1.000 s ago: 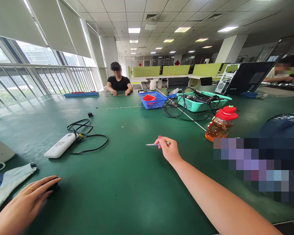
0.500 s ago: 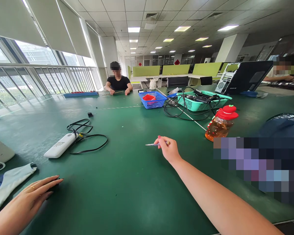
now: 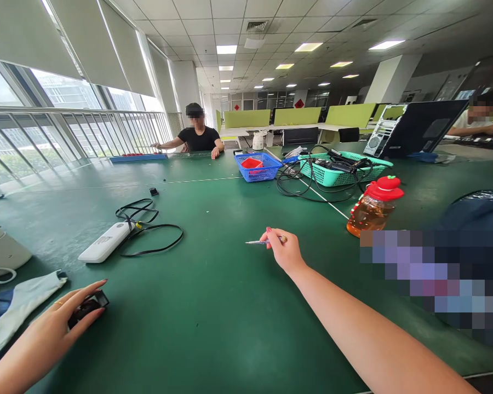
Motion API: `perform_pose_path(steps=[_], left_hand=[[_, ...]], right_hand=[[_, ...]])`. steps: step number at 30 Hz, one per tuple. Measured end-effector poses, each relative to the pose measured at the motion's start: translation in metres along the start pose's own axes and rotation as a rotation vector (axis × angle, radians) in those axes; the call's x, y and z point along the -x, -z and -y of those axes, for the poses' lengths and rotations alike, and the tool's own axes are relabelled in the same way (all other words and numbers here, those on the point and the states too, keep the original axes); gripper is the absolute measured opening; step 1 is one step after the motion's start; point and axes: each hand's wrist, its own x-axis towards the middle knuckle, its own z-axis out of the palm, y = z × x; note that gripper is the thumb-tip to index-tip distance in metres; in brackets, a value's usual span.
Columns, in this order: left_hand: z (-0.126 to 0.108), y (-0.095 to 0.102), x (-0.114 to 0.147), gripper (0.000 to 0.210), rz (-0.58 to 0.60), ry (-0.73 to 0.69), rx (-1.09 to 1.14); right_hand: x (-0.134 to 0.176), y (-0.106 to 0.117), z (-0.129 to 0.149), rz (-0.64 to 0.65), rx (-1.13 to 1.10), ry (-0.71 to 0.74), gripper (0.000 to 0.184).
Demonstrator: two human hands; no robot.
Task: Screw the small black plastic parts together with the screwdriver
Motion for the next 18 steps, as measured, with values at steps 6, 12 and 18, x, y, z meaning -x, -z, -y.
perform_pose_path(steps=[6,12,18], left_hand=[[-0.043,0.017,-0.010,0.071,0.041,0.034,0.077],[-0.051,0.025,-0.001,0.071,0.087,0.076,0.034],[-0.037,0.018,0.001,0.074,0.071,0.088,0.004]], right_hand=[[0.000,0.000,0.000,-0.010,0.000,-0.002,0.048],[0.001,0.000,0.000,0.004,-0.002,-0.007,0.046],[0.001,0.001,0.001,-0.001,-0.012,0.000,0.047]])
